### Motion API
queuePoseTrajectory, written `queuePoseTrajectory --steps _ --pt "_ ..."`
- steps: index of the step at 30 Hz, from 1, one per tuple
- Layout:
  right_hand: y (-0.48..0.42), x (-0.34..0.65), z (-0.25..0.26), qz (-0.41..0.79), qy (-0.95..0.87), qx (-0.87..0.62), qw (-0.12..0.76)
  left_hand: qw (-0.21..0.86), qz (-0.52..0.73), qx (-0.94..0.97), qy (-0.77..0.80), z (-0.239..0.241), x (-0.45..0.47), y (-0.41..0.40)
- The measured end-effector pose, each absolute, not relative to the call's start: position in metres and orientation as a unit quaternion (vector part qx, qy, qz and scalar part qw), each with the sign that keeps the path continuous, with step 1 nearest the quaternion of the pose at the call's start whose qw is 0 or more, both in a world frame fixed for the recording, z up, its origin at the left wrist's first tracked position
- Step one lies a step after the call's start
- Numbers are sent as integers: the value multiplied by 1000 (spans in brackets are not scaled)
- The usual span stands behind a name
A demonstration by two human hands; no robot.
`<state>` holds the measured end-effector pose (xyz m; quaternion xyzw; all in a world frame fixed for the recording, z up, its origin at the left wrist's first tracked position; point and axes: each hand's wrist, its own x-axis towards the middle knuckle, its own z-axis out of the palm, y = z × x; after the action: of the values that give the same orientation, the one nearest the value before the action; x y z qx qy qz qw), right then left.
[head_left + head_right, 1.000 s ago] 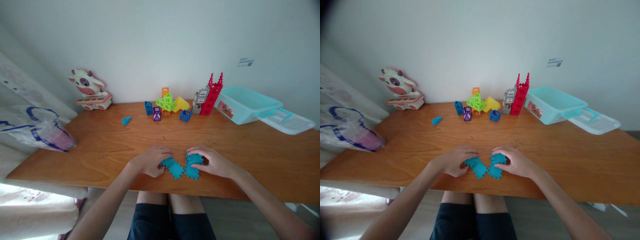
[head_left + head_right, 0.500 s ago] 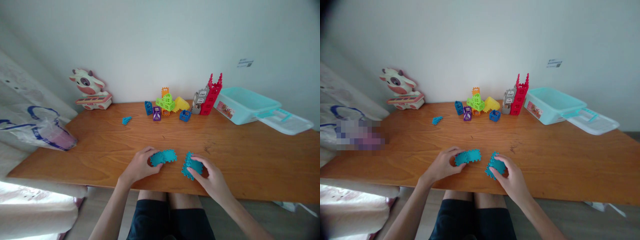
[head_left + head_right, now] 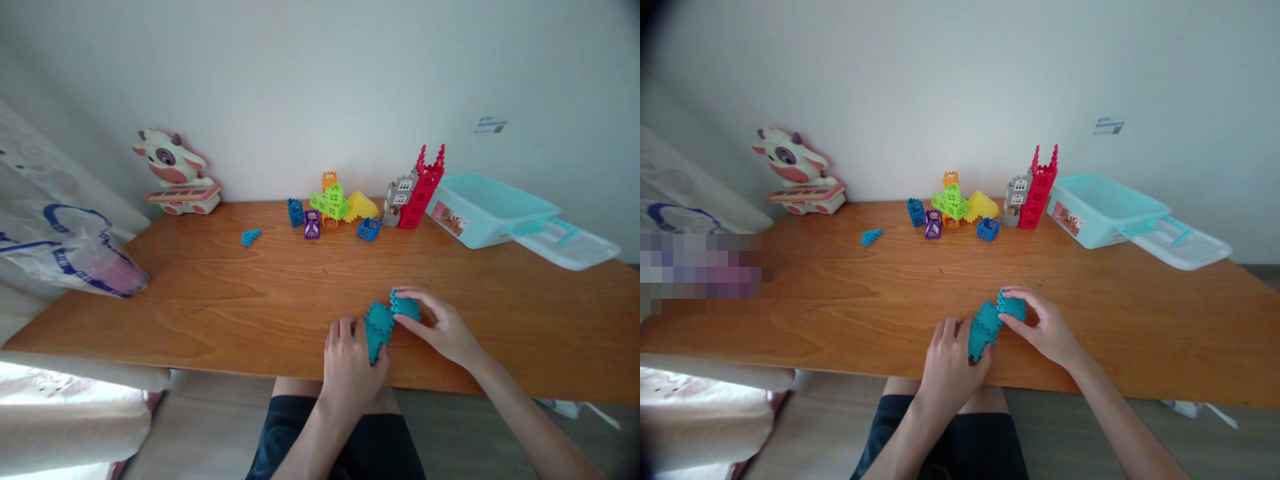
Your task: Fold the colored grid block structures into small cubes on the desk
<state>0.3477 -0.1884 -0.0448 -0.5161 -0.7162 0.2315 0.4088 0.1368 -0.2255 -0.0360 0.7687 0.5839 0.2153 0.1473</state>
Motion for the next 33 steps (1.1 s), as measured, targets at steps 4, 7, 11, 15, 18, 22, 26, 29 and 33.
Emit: queuePoseTrajectory --steps 4,7,11,15,18,22,26,29,33 --pt "-184 340 -43 234 -747 -490 383 148 186 783 575 -35 138 -222" --pt "-187 337 -40 234 -761 -478 370 176 176 821 514 -31 119 -205" --pt "-191 331 -37 229 -794 -456 330 244 189 881 358 -24 76 -171" --pt "-186 317 -38 207 -835 -428 278 252 185 899 307 -25 48 -147" --pt "-177 308 -39 208 -843 -423 258 244 204 890 326 -32 46 -145" --pt "-170 304 -39 206 -840 -436 248 255 233 877 335 -41 52 -151" --pt "-171 306 -40 198 -847 -430 242 251 248 876 328 -44 54 -154" --pt "-173 305 -43 201 -846 -426 249 237 239 886 319 -43 52 -153" --pt "-174 305 -46 196 -848 -425 249 230 219 897 309 -40 51 -152"
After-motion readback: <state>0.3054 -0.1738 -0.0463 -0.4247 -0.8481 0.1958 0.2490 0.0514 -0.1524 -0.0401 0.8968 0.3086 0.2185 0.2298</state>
